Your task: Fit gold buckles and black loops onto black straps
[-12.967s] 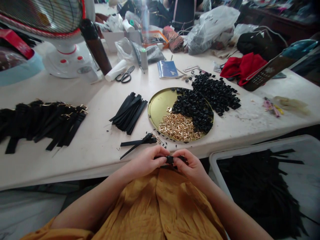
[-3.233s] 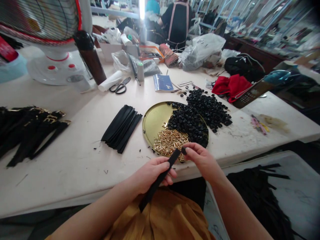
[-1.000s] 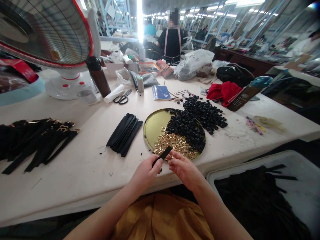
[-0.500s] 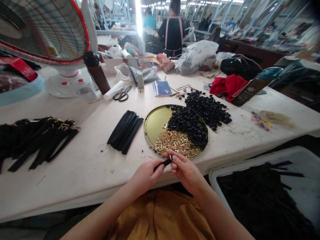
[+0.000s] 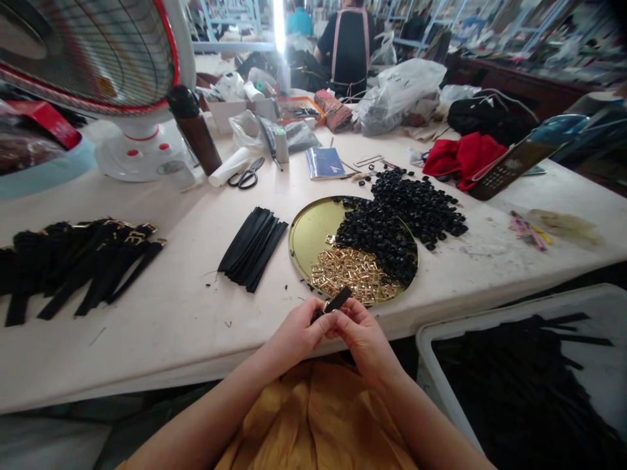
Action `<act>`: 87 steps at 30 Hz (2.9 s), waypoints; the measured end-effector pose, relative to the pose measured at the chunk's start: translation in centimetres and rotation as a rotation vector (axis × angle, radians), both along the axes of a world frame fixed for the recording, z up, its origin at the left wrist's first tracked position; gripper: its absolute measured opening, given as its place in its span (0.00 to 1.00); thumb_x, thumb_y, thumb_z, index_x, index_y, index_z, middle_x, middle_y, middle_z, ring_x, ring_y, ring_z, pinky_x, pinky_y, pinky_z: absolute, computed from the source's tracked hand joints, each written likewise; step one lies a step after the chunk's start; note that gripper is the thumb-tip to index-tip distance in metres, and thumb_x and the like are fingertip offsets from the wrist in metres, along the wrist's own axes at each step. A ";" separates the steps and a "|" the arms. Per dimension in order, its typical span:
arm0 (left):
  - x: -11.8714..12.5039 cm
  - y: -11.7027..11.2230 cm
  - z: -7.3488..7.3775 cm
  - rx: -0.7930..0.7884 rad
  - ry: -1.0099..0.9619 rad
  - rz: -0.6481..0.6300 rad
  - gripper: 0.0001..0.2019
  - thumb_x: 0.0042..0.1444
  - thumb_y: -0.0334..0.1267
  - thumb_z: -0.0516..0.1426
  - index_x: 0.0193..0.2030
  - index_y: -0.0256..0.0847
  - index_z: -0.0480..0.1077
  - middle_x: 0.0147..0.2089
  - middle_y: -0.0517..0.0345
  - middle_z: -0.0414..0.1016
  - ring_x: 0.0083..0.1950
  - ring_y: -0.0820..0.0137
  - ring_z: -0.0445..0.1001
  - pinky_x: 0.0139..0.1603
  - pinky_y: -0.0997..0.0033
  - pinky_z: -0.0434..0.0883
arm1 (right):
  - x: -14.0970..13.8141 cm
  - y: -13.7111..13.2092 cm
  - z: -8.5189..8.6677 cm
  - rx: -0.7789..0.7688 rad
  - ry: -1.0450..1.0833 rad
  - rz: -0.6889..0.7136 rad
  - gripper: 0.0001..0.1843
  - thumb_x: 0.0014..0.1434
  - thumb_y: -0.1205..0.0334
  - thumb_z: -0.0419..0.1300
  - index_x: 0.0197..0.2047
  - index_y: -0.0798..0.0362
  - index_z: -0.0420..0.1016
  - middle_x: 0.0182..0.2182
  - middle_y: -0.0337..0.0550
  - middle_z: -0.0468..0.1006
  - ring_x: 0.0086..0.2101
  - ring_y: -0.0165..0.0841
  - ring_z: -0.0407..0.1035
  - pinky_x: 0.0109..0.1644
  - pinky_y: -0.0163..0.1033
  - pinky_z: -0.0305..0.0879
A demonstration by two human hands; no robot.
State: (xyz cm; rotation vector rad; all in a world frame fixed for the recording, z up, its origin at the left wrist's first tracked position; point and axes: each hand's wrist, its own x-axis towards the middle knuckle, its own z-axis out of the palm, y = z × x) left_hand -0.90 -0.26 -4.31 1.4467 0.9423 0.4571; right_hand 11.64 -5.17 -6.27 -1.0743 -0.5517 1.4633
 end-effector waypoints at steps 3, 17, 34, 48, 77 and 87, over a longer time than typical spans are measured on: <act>0.1 0.0 -0.1 -0.070 -0.034 -0.010 0.14 0.55 0.48 0.50 0.31 0.38 0.60 0.25 0.63 0.65 0.21 0.78 0.60 0.20 0.79 0.58 | 0.0 -0.1 0.2 0.007 -0.042 0.014 0.09 0.51 0.58 0.61 0.33 0.52 0.68 0.23 0.34 0.69 0.24 0.26 0.62 0.31 0.34 0.58; 0.0 -0.1 0.8 -0.051 0.015 0.015 0.13 0.53 0.47 0.52 0.27 0.39 0.61 0.22 0.64 0.68 0.18 0.78 0.58 0.19 0.78 0.56 | 1.0 -0.7 0.8 0.238 -0.903 -0.125 0.04 0.53 0.62 0.58 0.28 0.51 0.66 0.26 0.37 0.65 0.28 0.30 0.60 0.32 0.35 0.58; 1.2 2.3 0.0 0.097 0.181 -0.082 0.13 0.56 0.45 0.49 0.31 0.39 0.67 0.23 0.64 0.66 0.27 0.72 0.64 0.30 0.74 0.59 | 11.3 3.0 0.9 0.092 -1.270 -0.103 0.09 0.57 0.59 0.53 0.39 0.54 0.69 0.32 0.45 0.72 0.33 0.36 0.66 0.38 0.40 0.62; 2.2 2.9 1.3 0.089 0.020 0.036 0.14 0.55 0.47 0.50 0.27 0.39 0.64 0.20 0.66 0.62 0.23 0.75 0.61 0.26 0.77 0.58 | 11.2 5.4 2.3 0.086 -0.831 -0.071 0.12 0.52 0.52 0.59 0.29 0.53 0.69 0.25 0.38 0.68 0.27 0.30 0.63 0.33 0.37 0.60; 0.6 1.0 2.4 0.240 0.090 -0.061 0.13 0.54 0.31 0.47 0.47 0.39 0.61 0.40 0.55 0.73 0.39 0.70 0.70 0.41 0.71 0.65 | 2.4 1.2 0.7 -0.067 0.047 0.048 0.11 0.45 0.57 0.66 0.32 0.52 0.75 0.27 0.37 0.73 0.27 0.26 0.64 0.34 0.34 0.62; 0.3 1.3 1.1 0.070 0.051 -0.025 0.11 0.53 0.39 0.53 0.41 0.40 0.57 0.29 0.62 0.72 0.29 0.72 0.70 0.30 0.74 0.65 | 2.3 0.6 0.5 -0.100 0.123 -0.012 0.13 0.46 0.51 0.64 0.31 0.52 0.74 0.25 0.37 0.71 0.24 0.26 0.61 0.29 0.33 0.60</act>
